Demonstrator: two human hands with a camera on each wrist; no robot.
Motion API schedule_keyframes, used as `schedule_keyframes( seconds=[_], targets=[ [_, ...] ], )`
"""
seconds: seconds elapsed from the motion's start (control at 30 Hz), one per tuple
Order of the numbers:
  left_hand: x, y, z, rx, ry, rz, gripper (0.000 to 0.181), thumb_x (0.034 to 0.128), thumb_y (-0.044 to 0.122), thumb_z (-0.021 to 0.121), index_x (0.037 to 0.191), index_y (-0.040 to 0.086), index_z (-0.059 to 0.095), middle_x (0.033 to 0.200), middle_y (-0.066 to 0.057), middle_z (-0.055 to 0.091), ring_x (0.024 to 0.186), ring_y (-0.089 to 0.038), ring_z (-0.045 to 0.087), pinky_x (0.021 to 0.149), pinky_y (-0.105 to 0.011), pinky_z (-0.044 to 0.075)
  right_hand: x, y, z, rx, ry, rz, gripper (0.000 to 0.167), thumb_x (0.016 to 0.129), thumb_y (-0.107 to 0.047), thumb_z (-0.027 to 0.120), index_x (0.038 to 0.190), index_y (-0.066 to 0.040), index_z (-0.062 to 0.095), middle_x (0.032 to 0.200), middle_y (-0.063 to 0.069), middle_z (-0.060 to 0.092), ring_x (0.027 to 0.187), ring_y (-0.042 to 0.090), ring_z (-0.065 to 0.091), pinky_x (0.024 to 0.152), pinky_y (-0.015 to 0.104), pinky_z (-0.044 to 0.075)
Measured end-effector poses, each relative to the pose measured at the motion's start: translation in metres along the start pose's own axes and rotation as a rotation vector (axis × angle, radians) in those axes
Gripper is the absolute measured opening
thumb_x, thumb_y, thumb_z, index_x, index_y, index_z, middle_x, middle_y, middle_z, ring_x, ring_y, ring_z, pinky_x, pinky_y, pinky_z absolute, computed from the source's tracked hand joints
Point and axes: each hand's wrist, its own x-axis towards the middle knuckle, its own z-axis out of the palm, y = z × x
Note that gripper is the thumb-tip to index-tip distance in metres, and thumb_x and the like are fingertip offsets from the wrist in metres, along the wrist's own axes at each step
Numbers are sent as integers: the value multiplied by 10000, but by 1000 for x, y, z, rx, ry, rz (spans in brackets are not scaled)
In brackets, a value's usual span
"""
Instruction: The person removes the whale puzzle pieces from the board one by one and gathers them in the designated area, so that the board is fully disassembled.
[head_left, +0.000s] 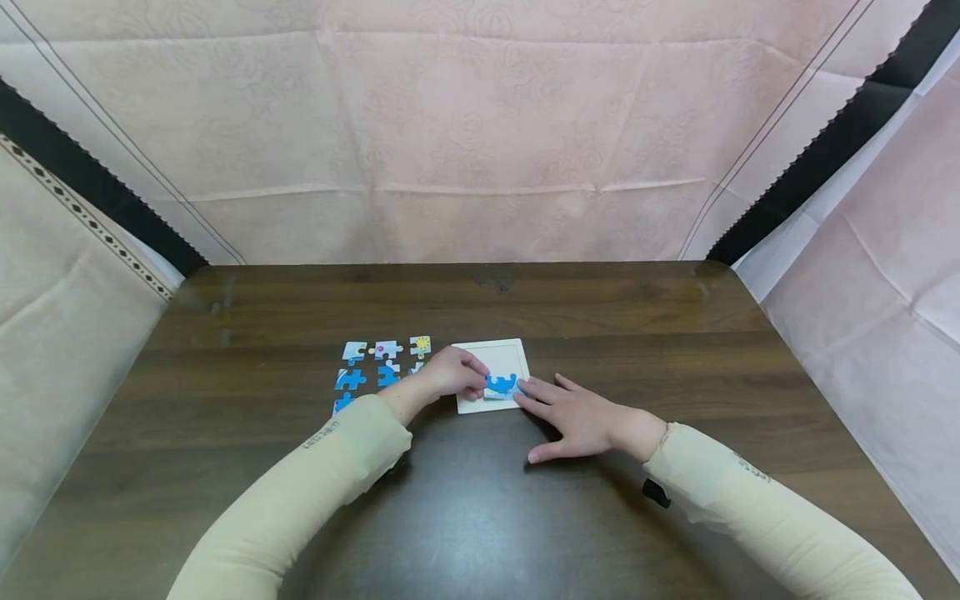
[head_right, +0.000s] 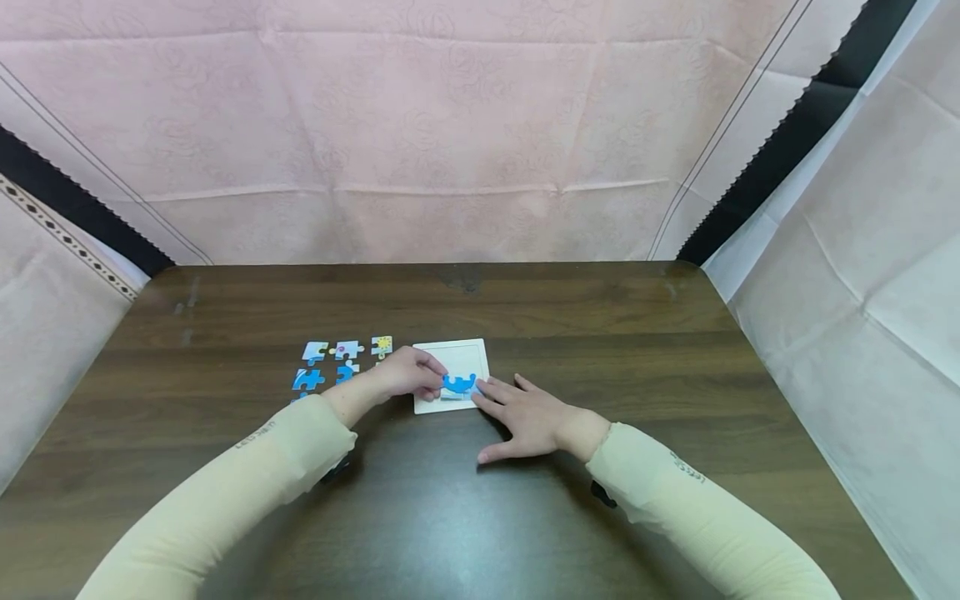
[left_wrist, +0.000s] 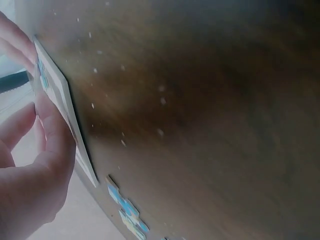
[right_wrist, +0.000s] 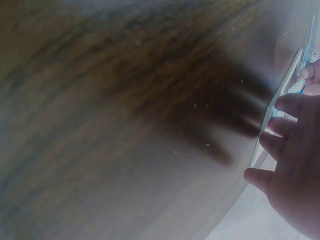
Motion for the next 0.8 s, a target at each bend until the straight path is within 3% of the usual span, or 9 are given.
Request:
schedule_keyframes(
  seconds=[0.53, 0.8],
  targets=[
    [-5, -3, -20, -57, -45, 40, 265, 885, 87, 616, 1120, -36, 618, 866, -117, 667, 658, -112, 616, 733, -263, 572, -1, -2, -1, 2, -22, 14, 859, 828, -673, 487, 1489, -181, 244, 1577, 22, 151, 1457, 193, 141, 1174, 528, 95],
    [-16, -2, -38, -67, -15, -4, 296, 883, 116, 631, 1153, -1, 605, 956, -131, 654, 718, -139, 644, 805, -294, 556, 1, -2, -1, -5, -24, 25, 857, 826, -671, 492, 1491, -194, 235, 1579, 11, 139, 1459, 181, 125, 1178, 519, 86]
  ],
)
